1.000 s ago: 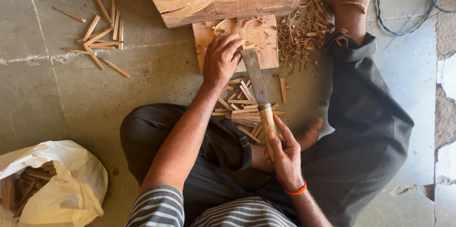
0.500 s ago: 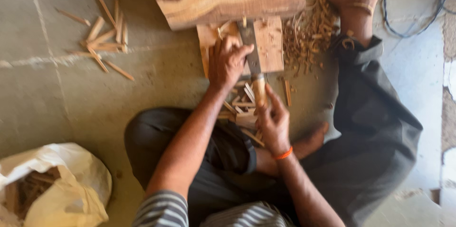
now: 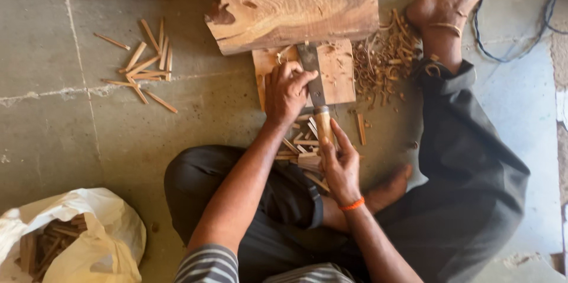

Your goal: The person sits on the floor and uses a chisel to carve small wooden sticks. They repeatedly pick up sticks from a white sack, place them on a wooden block, and shave them with the chisel. The carved pieces are dropped onto the floor, accumulating in a pile.

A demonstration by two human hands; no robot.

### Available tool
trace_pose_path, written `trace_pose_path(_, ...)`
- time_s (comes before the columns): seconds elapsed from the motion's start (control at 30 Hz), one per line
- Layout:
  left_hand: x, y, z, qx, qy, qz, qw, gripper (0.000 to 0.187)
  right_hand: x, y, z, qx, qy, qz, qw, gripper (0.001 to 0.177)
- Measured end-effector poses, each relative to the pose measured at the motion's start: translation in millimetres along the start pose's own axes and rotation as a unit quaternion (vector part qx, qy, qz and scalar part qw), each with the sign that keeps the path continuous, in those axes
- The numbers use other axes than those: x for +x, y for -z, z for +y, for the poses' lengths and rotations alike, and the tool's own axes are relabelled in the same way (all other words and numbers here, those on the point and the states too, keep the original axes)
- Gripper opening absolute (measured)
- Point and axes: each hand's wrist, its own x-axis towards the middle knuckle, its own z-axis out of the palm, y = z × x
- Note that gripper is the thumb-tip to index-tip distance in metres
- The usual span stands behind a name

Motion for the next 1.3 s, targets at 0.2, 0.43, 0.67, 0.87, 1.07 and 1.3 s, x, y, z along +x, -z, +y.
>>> trace_pose_path(0.2, 6, 1, -1, -0.013, -0.029, -0.012, 0.999, 0.058, -27, 18, -6, 0.082, 0.042, 0.053, 0.994, 0.052)
trace_pose_path(0.43, -7, -25, -22, -0.017, -0.001, -0.038, 0.999, 0.048, -51, 56, 1, -0.005, 0.059, 0.033, 0.998, 0.056)
trace_pose_path(0.67, -9, -20, -23, -0.034, -0.019, -0.023, 0.999, 0.047, -68, 58, 0, -0.056, -0.003, 0.003, 0.998, 0.058)
trace_pose_path(0.87, -10, -20, -19, 0.023, -0.057, 0.026, 0.998, 0.040, -75, 57, 3, -0.108, -0.007, 0.003, 0.994, 0.057)
trace_pose_path(1.07, -8, -27, -21, 0.040, -0.082, 0.026, 0.995, 0.021, -73, 30, -4, -0.114, -0.002, 0.026, 0.993, 0.058)
trace_pose_path(1.3, -10, -20, -12, 0.001, -0.043, 0.009, 0.999, 0.023, -5, -4, -8, -0.168, 0.030, 0.017, 0.985, 0.058)
